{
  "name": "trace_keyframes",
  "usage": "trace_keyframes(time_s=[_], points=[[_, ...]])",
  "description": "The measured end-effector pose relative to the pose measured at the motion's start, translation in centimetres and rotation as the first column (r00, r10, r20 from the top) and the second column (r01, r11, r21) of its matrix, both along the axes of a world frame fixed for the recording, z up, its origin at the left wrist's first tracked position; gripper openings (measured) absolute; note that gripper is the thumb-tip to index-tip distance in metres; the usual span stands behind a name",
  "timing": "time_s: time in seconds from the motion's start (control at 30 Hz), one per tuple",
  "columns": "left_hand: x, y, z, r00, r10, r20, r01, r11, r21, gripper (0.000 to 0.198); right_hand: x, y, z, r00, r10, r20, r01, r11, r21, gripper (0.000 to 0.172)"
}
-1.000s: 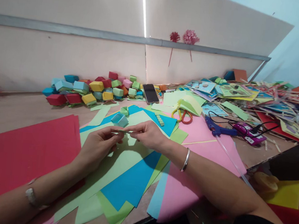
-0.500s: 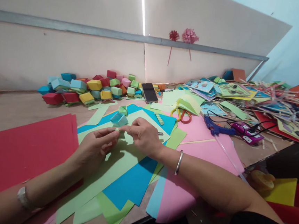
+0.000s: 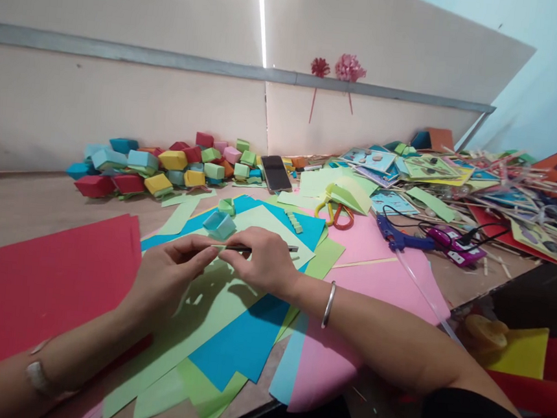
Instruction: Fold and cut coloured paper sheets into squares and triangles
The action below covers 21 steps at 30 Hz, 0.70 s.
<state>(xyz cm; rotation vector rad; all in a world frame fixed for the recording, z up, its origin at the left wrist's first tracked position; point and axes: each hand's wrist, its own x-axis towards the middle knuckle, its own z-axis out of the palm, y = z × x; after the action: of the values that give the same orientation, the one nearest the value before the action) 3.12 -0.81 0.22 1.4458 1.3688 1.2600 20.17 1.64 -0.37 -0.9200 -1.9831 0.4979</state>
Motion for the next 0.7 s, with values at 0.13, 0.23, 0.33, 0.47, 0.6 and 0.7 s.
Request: trace_keyframes(time_s=[0.13,0.23,0.33,0.47,0.6,0.7], points=[[-0.1,-0.1,-0.3,0.986,-0.013,-0.165,0.038,0.989,0.146,0.017,-0.2,-0.2,0.4,0.998,-0.002,0.062,0.006,0.998,-0.063,0.014],[0.1,-0.1,-0.2,0.982,-0.044,-0.183,0.079,0.978,0.192,0.013,0.1,-0.2,0.8,0.995,0.049,0.087,-0.042,0.996,-0.078,0.016],[0.3,-0.2,0.2,0.986,-0.077,-0.147,0.105,0.975,0.194,0.012,0.3,-0.4,0.9,0.993,0.094,0.067,-0.087,0.992,-0.094,0.018],[0.2,-0.2,0.5,0.986,-0.117,-0.117,0.138,0.973,0.186,0.014,0.2,-0.8,0.9,0.994,0.092,0.051,-0.088,0.994,-0.069,0.019],[0.0,-0.1,0.5,0.988,-0.142,-0.056,0.146,0.985,0.093,0.02,0.1,-0.6,1.0,0.998,0.066,0.002,-0.066,0.99,-0.122,0.02],[0.0,0.1,0.3,0.996,-0.049,0.071,0.045,0.997,0.056,0.037,0.3,0.0,1.4,0.982,0.062,-0.176,-0.107,0.959,-0.262,0.016]])
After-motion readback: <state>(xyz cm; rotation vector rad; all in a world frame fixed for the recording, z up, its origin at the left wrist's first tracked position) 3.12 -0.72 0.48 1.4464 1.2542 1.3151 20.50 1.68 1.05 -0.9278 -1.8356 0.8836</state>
